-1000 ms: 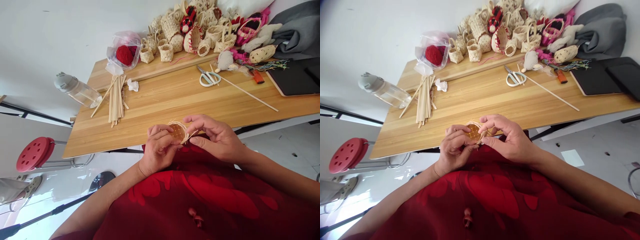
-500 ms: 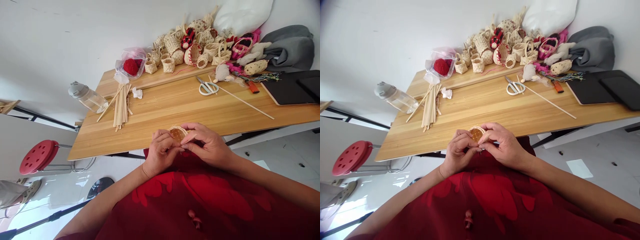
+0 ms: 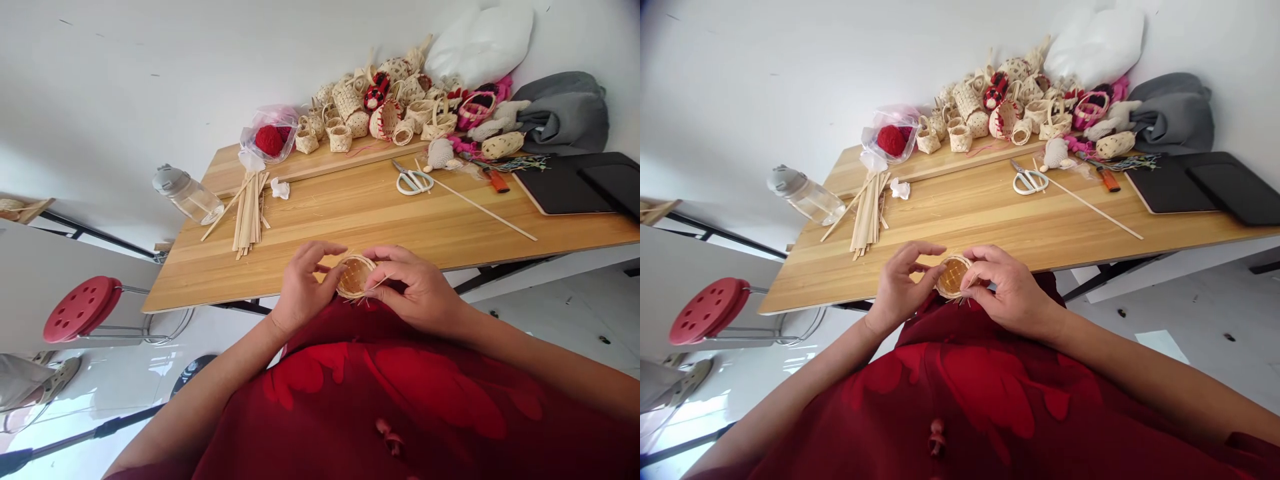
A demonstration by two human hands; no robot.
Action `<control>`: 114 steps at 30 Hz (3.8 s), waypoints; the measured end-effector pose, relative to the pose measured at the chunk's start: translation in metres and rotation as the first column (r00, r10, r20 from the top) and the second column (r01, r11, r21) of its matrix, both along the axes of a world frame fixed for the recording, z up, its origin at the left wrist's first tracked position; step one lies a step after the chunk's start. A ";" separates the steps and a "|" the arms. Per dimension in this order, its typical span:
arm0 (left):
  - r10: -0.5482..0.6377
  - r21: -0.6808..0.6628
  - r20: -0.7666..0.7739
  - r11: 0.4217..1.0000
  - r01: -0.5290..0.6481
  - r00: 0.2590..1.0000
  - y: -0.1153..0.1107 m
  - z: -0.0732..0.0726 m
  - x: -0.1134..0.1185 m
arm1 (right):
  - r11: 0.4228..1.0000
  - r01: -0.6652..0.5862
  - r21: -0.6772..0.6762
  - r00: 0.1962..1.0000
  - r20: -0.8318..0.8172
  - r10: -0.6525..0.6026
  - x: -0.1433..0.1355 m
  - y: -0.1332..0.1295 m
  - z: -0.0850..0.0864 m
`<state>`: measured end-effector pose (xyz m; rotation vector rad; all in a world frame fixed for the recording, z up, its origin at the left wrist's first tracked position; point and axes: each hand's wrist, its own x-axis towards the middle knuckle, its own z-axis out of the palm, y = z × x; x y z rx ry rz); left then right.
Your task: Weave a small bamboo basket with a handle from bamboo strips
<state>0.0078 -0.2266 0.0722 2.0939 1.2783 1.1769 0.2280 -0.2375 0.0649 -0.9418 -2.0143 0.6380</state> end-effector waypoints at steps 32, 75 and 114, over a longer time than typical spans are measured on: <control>0.077 -0.074 -0.432 0.990 -0.121 0.899 0.023 -0.020 0.004 | 0.961 -0.175 -0.213 0.979 -0.145 0.146 -0.010 0.024 -0.020; 0.022 -0.001 -0.381 1.000 -0.024 0.924 0.074 -0.030 0.018 | 0.852 -0.143 -0.503 0.949 -0.315 -0.026 0.005 0.120 -0.045; -0.185 -0.363 -0.247 0.928 0.086 0.951 0.096 -0.012 0.019 | 0.919 0.091 -0.385 0.905 -0.354 -0.237 -0.008 0.105 -0.061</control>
